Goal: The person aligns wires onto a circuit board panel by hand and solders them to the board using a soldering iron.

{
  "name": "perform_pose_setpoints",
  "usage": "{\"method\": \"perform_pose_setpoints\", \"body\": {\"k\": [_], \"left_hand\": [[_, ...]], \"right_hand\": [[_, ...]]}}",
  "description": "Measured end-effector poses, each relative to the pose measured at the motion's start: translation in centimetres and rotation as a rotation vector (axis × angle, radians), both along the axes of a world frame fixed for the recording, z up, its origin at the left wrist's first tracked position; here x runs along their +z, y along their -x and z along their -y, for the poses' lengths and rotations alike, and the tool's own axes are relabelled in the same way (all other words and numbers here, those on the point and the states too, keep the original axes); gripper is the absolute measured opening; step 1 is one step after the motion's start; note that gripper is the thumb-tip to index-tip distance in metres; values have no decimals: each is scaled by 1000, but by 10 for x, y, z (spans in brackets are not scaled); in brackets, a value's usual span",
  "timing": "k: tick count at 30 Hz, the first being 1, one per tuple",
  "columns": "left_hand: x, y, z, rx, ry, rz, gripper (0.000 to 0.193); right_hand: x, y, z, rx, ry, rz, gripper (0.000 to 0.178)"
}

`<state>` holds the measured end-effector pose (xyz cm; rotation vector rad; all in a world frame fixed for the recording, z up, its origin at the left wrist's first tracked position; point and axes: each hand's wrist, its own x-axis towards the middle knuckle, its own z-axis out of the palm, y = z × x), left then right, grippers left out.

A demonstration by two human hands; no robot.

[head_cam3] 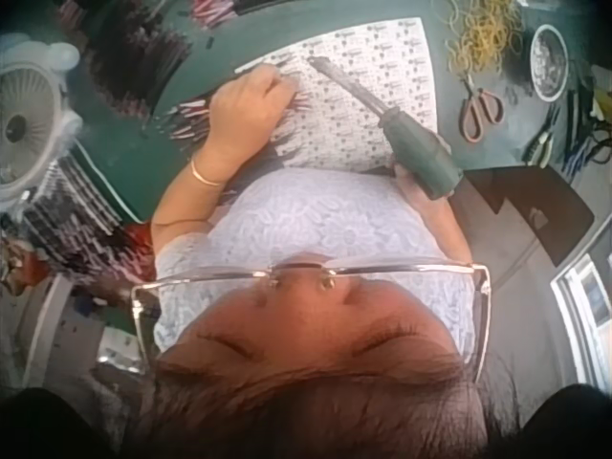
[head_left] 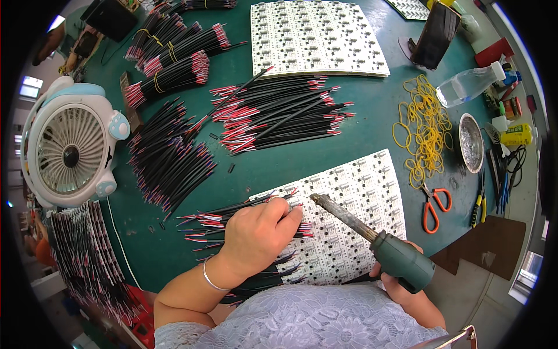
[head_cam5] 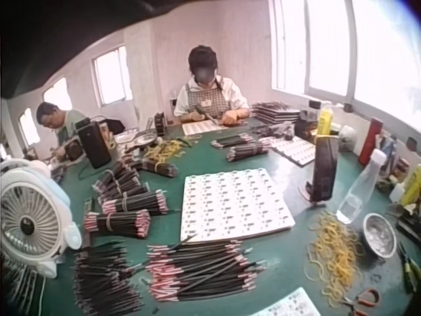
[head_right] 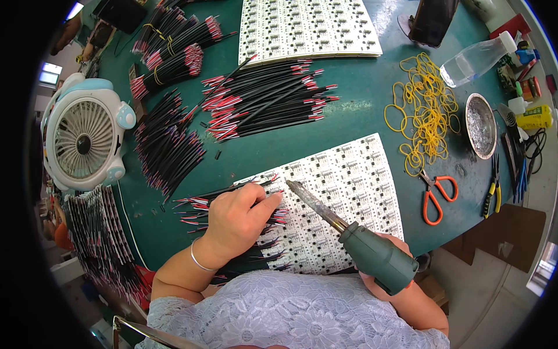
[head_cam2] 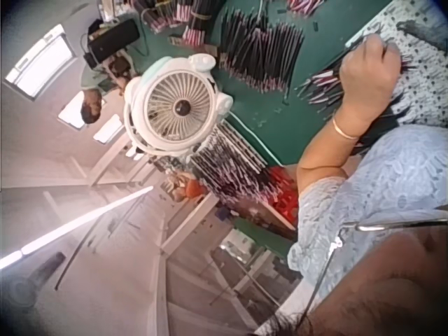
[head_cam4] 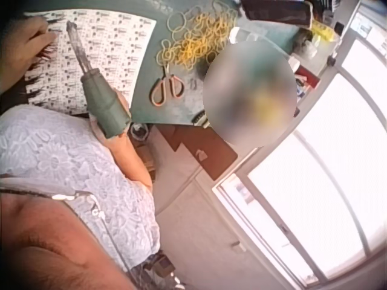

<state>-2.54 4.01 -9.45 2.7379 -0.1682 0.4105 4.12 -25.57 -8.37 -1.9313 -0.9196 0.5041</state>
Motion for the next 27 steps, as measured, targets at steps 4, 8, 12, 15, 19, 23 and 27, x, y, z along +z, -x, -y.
{"method": "perform_pose_setpoints", "body": {"k": [4,8,12,15,19,23,27], "left_hand": [[2,0,-2,-5,11,-16,30],[3,1,-5,-20,64,-73,38],[1,1,-6,-22,68,-57,37],[1,0,-7,-15,75,-61,34],[1,-2,-7,-8,111,-59,28],[2,-1,-8,4,113,-70,27],[3,-3,-7,3,122,-81,29]], "right_hand": [[-5,2,8,12,8,-40,62],[-7,2,11,65,40,-25,60],[-5,1,4,55,-3,-21,56],[-5,4,5,64,60,29,51],[-10,11,6,-76,23,-91,39],[0,1,-3,29,79,12,32],[-4,2,-1,24,54,-5,33]]}}
